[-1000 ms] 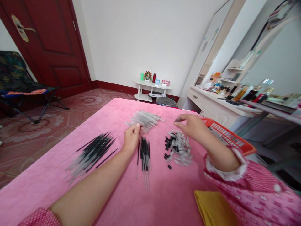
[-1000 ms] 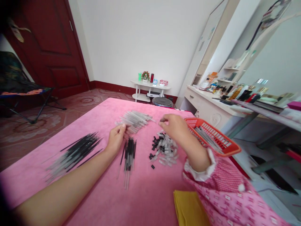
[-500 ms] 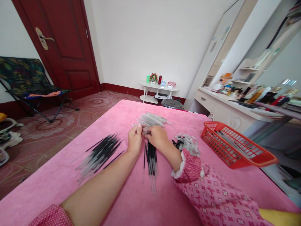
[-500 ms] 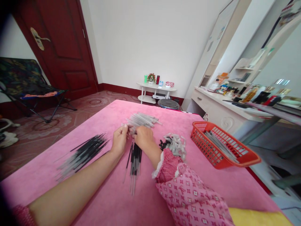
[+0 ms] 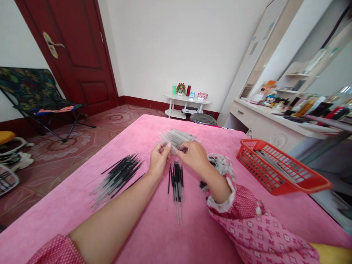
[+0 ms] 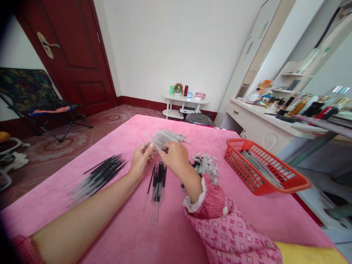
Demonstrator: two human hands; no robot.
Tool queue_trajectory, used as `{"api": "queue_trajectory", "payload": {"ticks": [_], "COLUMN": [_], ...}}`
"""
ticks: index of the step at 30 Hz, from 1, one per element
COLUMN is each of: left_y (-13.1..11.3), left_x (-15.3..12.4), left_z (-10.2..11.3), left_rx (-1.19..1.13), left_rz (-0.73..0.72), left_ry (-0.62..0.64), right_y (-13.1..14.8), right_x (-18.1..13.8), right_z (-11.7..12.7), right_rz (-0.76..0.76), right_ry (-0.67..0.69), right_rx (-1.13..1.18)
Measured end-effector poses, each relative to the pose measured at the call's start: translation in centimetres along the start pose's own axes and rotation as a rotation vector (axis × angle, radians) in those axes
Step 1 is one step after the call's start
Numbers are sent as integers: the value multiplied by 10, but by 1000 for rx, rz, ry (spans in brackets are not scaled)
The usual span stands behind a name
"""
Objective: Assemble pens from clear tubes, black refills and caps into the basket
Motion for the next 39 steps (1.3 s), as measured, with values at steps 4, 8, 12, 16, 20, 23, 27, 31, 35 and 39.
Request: {"api": "queue_trajectory", "payload": {"ticks": [4,8,12,16,20,23,27,31,35,39], "left_y": [8,12,20,20,18,18,20,21,21,21], "left_x": [0,7,12,12,11,11,12,13,12,13], "left_z": [-5,14,27,25,22,22,22,21,20,20], "left_rx": [-113,-246,-376,-393,-380,-377,-380,-377,-366,-370], "left_rz": [85,61,113,121,119,119,133,143,155,153], "left_ry": [69,-72,-174,-160,-142,-138,-135,-109,-114,-113], "right_y": [8,25,65,85,89,90,92,92,92,93], "right_x": [-5,-14,-39,-59,-64,-66,-68,-70,-72,-73], "right_z": [4,2,-22,-36,-33,-28,-25,-26,-26,-22], "right_rz": [48,141,494,665,705,725,775,795,802,829], "right_ry": [-24,16,304,464,470,449,430,460,482,486], "right_rx": [22,45,66,52,34,4,-39,-17,3,2]}}
Point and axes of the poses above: each hand's wrist, its own x-axis towards the middle knuckle, its own z-axis out of the back of the hand, y = z × x, the point moved 8 cm from there along x, towards the middle knuckle, and after that the axes turned 2 degrees about -x, right-handed, at the moved point
